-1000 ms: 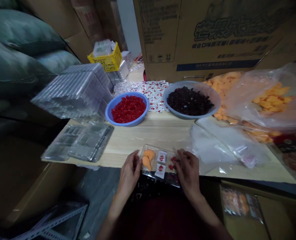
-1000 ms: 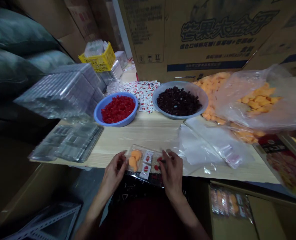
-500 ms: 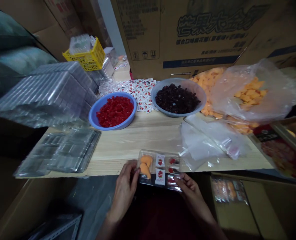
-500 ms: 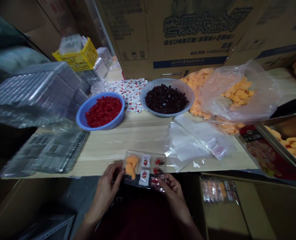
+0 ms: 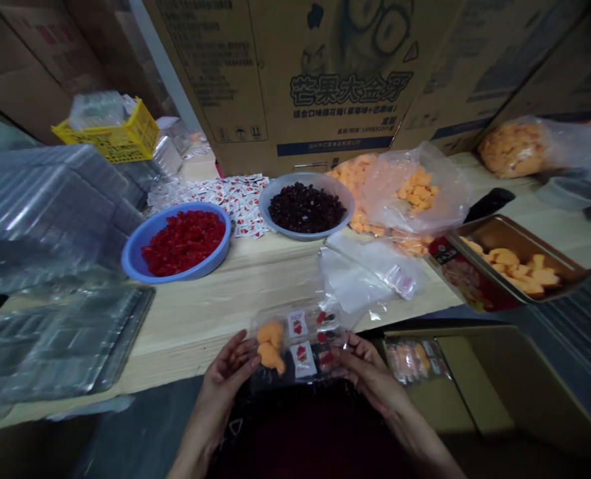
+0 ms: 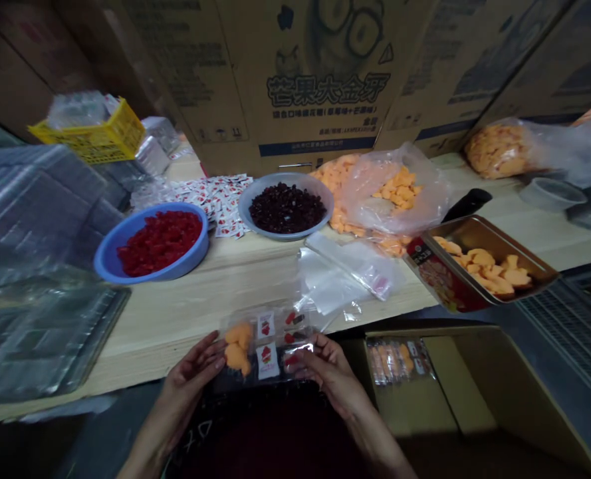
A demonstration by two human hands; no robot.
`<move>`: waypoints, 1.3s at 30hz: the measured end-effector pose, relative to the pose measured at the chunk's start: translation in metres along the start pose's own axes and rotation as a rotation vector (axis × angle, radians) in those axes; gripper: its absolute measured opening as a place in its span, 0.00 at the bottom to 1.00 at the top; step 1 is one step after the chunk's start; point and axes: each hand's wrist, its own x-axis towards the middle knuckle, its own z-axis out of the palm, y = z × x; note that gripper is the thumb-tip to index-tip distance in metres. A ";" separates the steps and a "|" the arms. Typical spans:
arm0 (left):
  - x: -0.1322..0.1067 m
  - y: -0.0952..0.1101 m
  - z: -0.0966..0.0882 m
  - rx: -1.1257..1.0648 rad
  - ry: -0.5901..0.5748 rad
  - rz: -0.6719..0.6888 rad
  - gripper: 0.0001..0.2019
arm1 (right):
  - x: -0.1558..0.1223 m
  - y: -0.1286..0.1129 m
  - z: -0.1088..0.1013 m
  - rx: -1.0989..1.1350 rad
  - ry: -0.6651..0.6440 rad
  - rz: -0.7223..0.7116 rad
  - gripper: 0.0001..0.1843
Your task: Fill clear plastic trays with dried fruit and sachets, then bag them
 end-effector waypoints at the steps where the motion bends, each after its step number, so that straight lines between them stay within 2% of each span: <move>1: 0.001 0.003 0.002 -0.022 -0.006 -0.001 0.36 | 0.000 -0.003 -0.001 -0.016 0.009 0.000 0.18; 6: 0.012 0.014 0.011 -0.146 -0.146 -0.066 0.28 | -0.001 -0.013 0.002 -0.047 0.053 0.007 0.19; 10: 0.016 0.019 0.014 -0.156 -0.241 -0.131 0.20 | -0.001 -0.016 0.009 -0.080 0.037 0.001 0.17; 15: 0.006 0.020 0.016 -0.156 -0.194 -0.281 0.21 | 0.004 -0.015 0.014 -0.107 0.004 -0.060 0.14; 19: -0.003 0.010 0.017 -0.186 -0.136 -0.384 0.24 | 0.012 -0.013 0.014 -0.125 0.001 -0.080 0.15; 22: -0.003 -0.002 0.017 -0.236 -0.076 -0.393 0.24 | 0.018 -0.016 0.012 -0.168 0.017 -0.102 0.17; 24: 0.001 -0.008 0.017 -0.290 -0.054 -0.375 0.26 | 0.019 -0.021 0.008 -0.246 0.040 -0.165 0.20; 27: 0.008 -0.007 0.012 -0.385 -0.016 -0.342 0.29 | 0.018 -0.031 0.001 -0.583 0.179 -0.352 0.22; 29: 0.012 -0.001 0.008 -0.429 0.008 -0.288 0.30 | 0.022 -0.036 -0.004 -0.959 0.277 -0.492 0.19; 31: 0.014 0.006 0.002 -0.441 0.016 -0.217 0.31 | 0.033 -0.039 -0.007 -1.345 0.303 -0.558 0.17; 33: 0.015 0.012 -0.003 -0.447 0.027 -0.172 0.31 | 0.049 -0.039 -0.006 -1.671 0.307 -0.503 0.12; 35: 0.016 0.016 -0.007 -0.460 0.050 -0.163 0.30 | 0.066 -0.039 -0.004 -1.872 0.321 -0.387 0.06; 37: 0.016 0.017 -0.012 -0.475 0.074 -0.159 0.30 | 0.079 -0.041 -0.001 -1.942 0.322 -0.321 0.09; 39: 0.016 0.016 -0.015 -0.481 0.090 -0.159 0.31 | 0.086 -0.044 0.001 -1.941 0.308 -0.326 0.07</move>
